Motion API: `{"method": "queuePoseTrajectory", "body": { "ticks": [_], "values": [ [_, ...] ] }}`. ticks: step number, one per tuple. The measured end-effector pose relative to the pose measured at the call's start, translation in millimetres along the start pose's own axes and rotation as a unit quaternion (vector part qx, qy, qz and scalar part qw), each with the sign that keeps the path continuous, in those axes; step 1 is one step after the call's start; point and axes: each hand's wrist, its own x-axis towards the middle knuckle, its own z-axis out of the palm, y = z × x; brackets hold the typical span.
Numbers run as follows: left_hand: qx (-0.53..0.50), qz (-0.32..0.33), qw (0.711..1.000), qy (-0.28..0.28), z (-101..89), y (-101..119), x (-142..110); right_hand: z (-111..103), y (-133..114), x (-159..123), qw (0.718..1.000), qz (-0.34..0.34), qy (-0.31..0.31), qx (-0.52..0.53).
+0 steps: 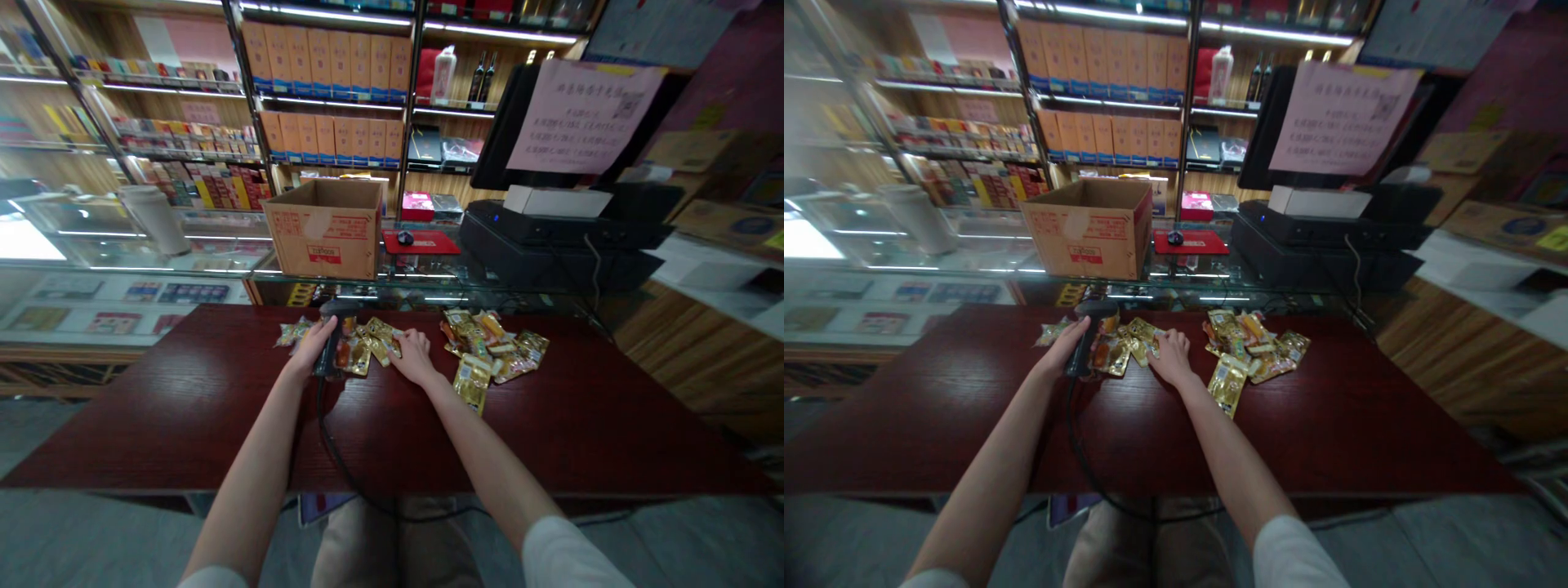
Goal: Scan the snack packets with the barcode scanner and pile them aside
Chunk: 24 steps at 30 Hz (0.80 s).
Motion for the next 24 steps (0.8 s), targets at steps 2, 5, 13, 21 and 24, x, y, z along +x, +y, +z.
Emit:
{"method": "queuePoseTrajectory", "body": {
  "ticks": [2,5,13,21,24],
  "values": [
    [-0.004,-0.001,1.0,-0.004,0.2,0.3,-0.6,2.1,1.8,1.4,1.0,-0.005,0.007,0.012],
    [-0.003,-0.009,1.0,-0.004,0.7,0.9,-1.6,5.1,6.3,4.7,0.999,-0.015,0.008,0.038],
    [0.027,-0.003,0.999,-0.024,10.1,8.0,-10.7,-1.4,4.3,3.7,0.997,-0.033,0.037,0.052],
    [0.034,-0.006,0.999,-0.036,15.3,7.1,-12.1,-10.1,12.9,3.4,0.99,0.004,0.109,0.09],
    [0.029,-0.006,0.999,-0.033,14.4,6.9,-11.6,-7.2,19.8,8.5,0.972,-0.031,0.156,0.171]
  ]
}}
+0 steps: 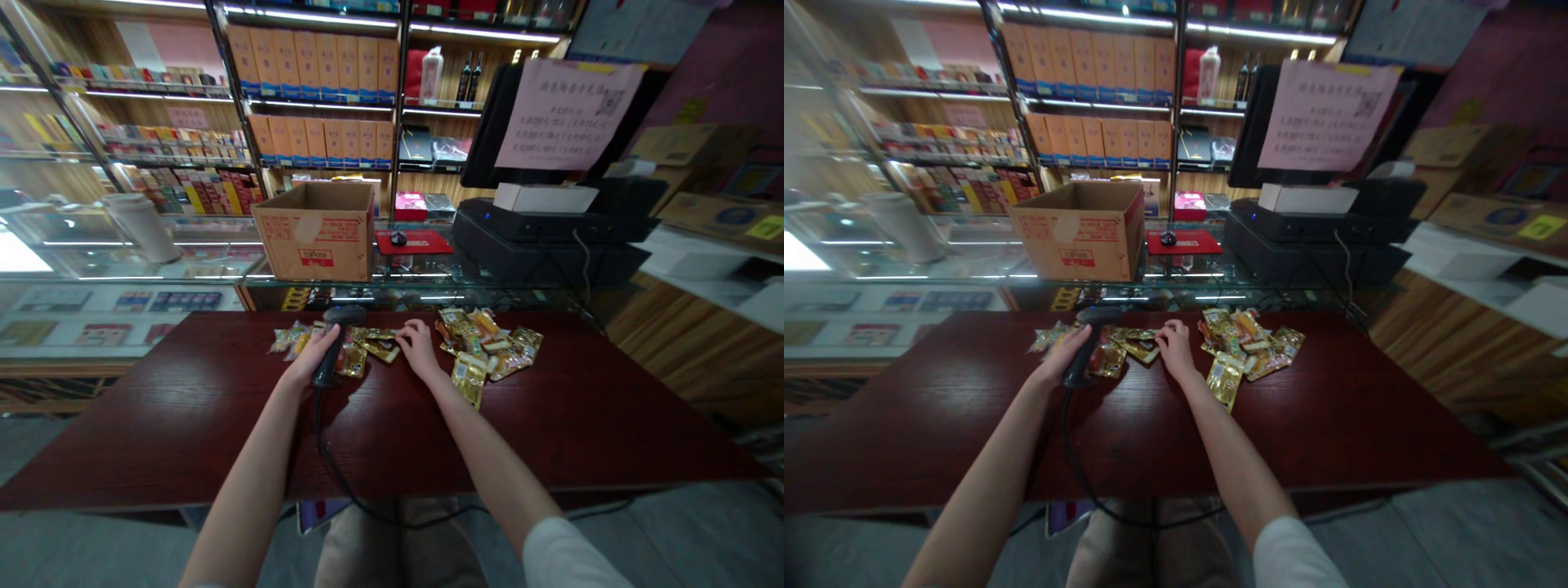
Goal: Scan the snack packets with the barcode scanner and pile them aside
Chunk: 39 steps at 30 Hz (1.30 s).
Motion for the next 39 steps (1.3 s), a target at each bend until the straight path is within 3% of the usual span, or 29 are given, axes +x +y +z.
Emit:
{"method": "queuePoseTrajectory", "body": {
  "ticks": [6,12,15,18,22,25,31,39],
  "values": [
    [0.003,0.002,1.0,0.012,2.6,2.6,-2.6,0.7,8.8,4.0,0.995,-0.005,0.069,0.073],
    [0.002,0.004,1.0,-0.001,4.4,3.2,-3.2,-3.5,16.6,4.7,0.993,0.064,-0.011,0.102],
    [-0.002,0.003,1.0,-0.015,3.9,1.7,-2.1,2.7,15.2,5.8,0.978,0.098,0.003,0.182],
    [-0.007,0.006,0.999,-0.036,4.6,0.0,-1.3,9.6,8.5,5.0,0.959,0.076,0.02,0.271],
    [-0.013,0.016,0.998,-0.055,9.7,-1.0,-1.8,12.4,-2.2,-0.2,0.949,0.045,-0.001,0.313],
    [-0.016,0.027,0.998,-0.063,15.6,-2.5,-1.7,9.7,-9.3,-3.1,0.951,0.041,-0.02,0.307],
    [-0.026,0.029,0.998,-0.059,25.7,-8.5,1.4,-0.8,-20.4,-3.7,0.985,0.006,-0.009,0.172],
    [-0.033,0.02,0.998,-0.057,27.1,-11.7,2.1,5.0,-19.8,-5.7,0.966,-0.026,-0.037,0.255]
  ]
}}
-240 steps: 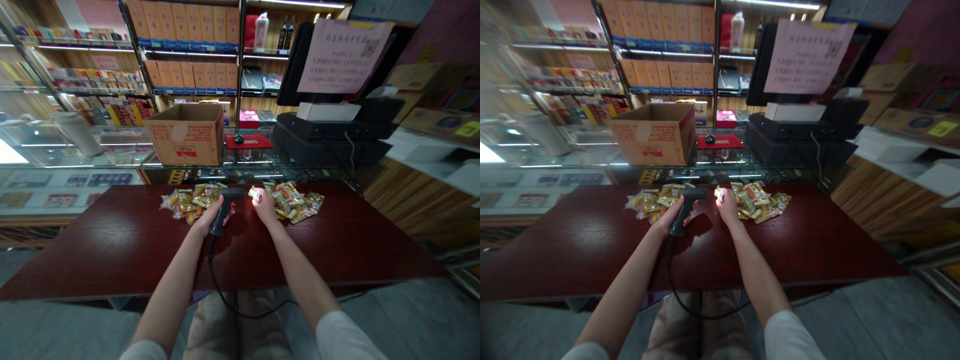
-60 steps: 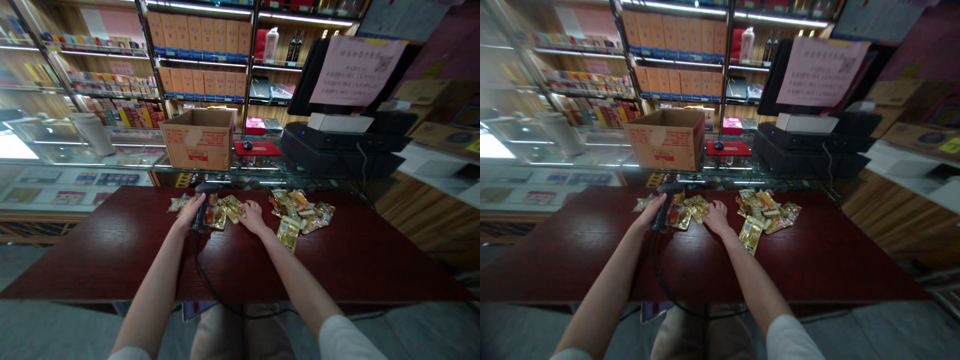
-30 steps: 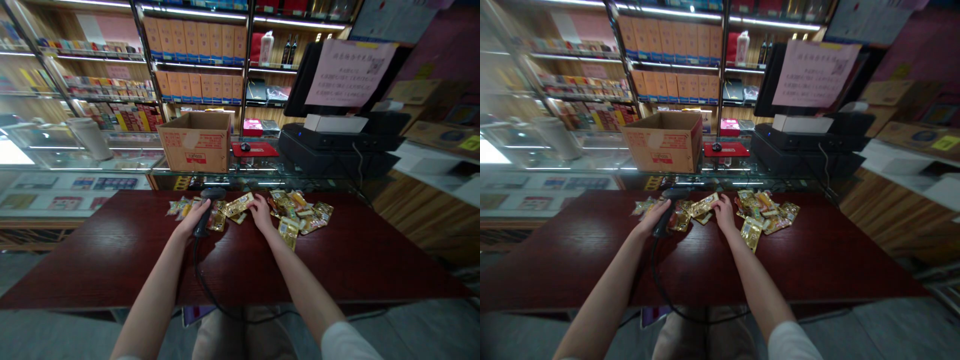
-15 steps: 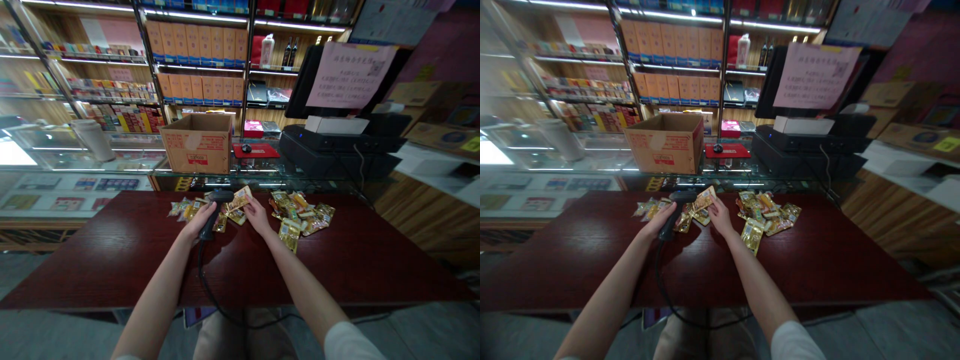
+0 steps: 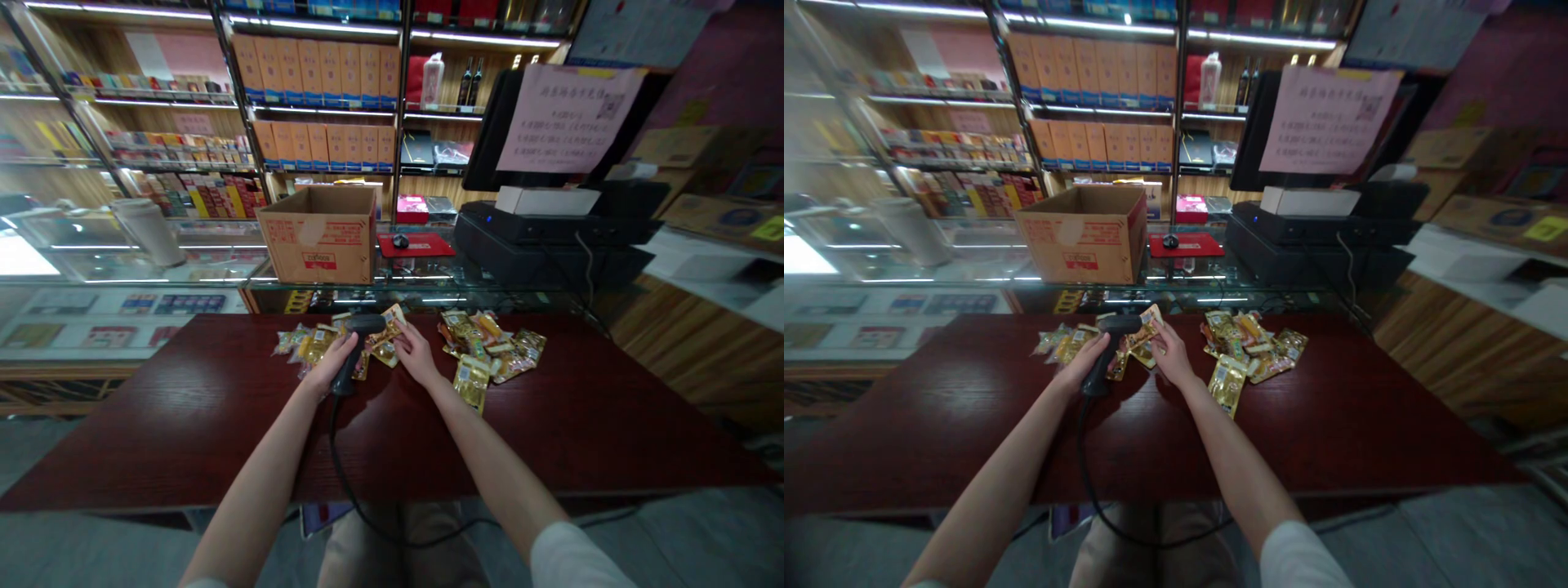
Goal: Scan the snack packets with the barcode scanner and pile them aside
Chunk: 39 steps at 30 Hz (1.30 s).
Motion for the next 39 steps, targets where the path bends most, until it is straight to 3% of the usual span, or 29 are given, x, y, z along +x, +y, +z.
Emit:
{"method": "queuePoseTrajectory", "body": {
  "ticks": [3,5,8,11,13,15,17,22,24,27,30,33,35,37,39],
  "values": [
    [-0.014,-0.012,1.0,0.006,-7.0,-1.7,1.8,-13.0,0.4,6.9,0.995,0.009,0.043,-0.085],
    [-0.02,-0.018,1.0,0.012,-13.3,-1.8,3.2,-32.0,0.1,12.1,0.978,0.024,0.098,-0.185],
    [-0.015,-0.003,0.999,0.042,-23.6,0.5,4.5,-69.2,0.6,14.6,0.923,0.08,0.18,-0.332],
    [-0.012,0.009,0.997,0.074,-33.0,3.2,4.6,-100.5,3.0,9.3,0.847,0.179,0.26,-0.429],
    [-0.015,0.004,0.996,0.086,-37.5,4.1,4.6,-112.0,5.4,4.6,0.807,0.213,0.298,-0.464],
    [-0.021,0.0,0.995,0.094,-40.1,4.3,4.8,-115.8,7.8,1.8,0.789,0.217,0.312,-0.482],
    [-0.024,0.002,0.995,0.098,-40.9,4.4,5.1,-114.2,10.0,1.6,0.799,0.198,0.288,-0.49],
    [-0.006,0.011,0.995,0.095,-39.6,5.1,5.5,-102.4,18.8,3.9,0.851,0.139,0.131,-0.49],
    [-0.003,0.011,0.995,0.098,-39.3,5.3,5.1,-100.8,23.3,3.1,0.847,0.15,0.132,-0.493],
    [-0.008,0.008,0.995,0.1,-39.1,5.7,3.7,-103.9,25.4,1.9,0.831,0.173,0.181,-0.496],
    [-0.019,0.002,0.995,0.1,-38.9,6.3,3.1,-102.4,17.6,3.9,0.835,0.138,0.194,-0.496],
    [-0.018,0.003,0.995,0.101,-38.7,6.3,4.2,-80.8,3.6,7.0,0.881,0.054,0.117,-0.456],
    [-0.019,0.0,0.995,0.099,-38.7,6.0,5.1,-56.4,-4.2,7.1,0.916,0.019,0.01,-0.4],
    [-0.021,-0.001,0.995,0.097,-38.7,6.1,5.3,-31.8,-8.2,5.2,0.922,0.049,-0.054,-0.38],
    [-0.02,0.002,0.995,0.101,-38.8,6.8,4.6,-14.3,-8.7,2.7,0.906,0.092,-0.089,-0.403]
  ]
}}
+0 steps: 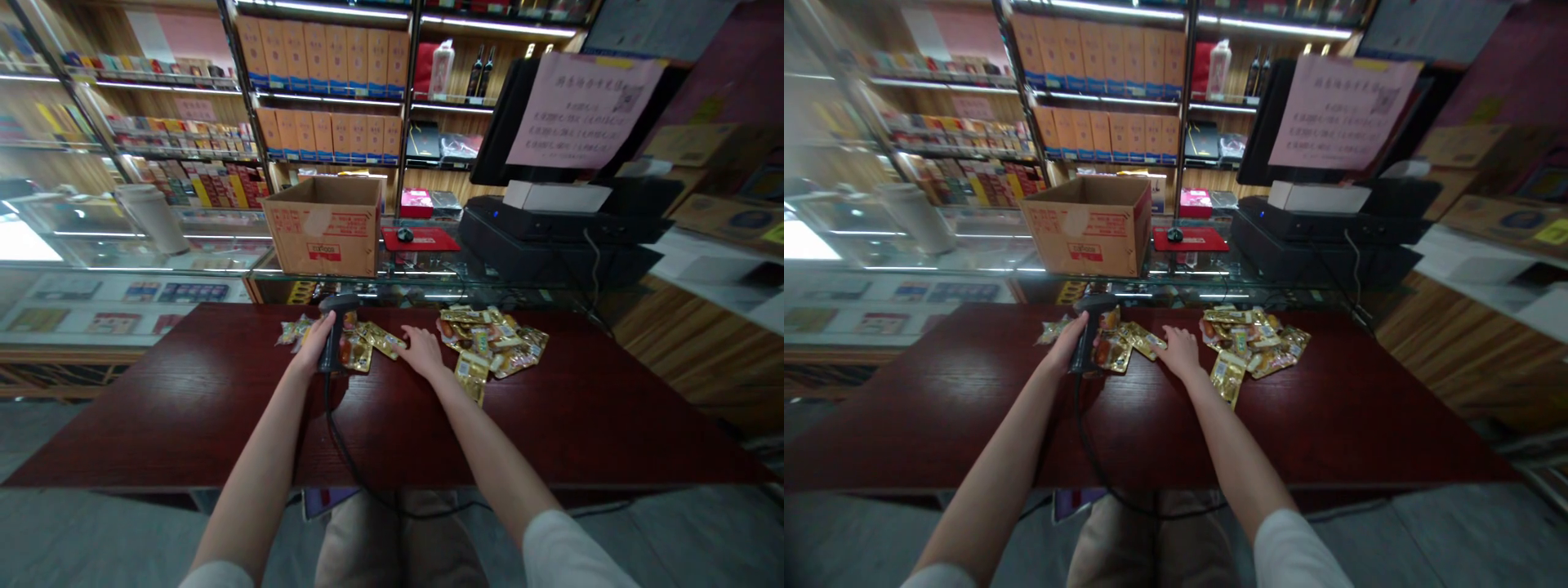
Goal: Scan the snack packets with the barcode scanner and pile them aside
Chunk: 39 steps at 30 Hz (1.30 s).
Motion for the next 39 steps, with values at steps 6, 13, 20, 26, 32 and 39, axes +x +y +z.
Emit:
{"method": "queuePoseTrajectory", "body": {
  "ticks": [6,13,20,26,32,39],
  "values": [
    [0.004,0.0,1.0,0.013,0.4,3.3,-2.4,5.7,-1.4,0.4,0.996,0.058,-0.046,-0.042],
    [0.0,0.005,1.0,-0.004,3.4,6.7,-5.4,4.3,7.6,6.8,0.991,0.117,-0.009,0.069],
    [-0.011,0.008,0.998,-0.058,15.6,2.4,-10.2,13.1,13.7,10.3,0.939,0.058,0.124,0.316],
    [0.008,-0.028,0.993,-0.115,27.4,-1.1,-13.3,17.9,2.2,5.5,0.929,0.038,0.119,0.349],
    [0.018,-0.029,0.989,-0.145,29.3,-3.5,-14.7,19.4,3.3,6.2,0.935,0.045,0.136,0.325],
    [0.022,-0.024,0.987,-0.155,32.4,-2.2,-17.0,22.3,4.5,5.3,0.933,0.033,0.139,0.329]
  ]
}}
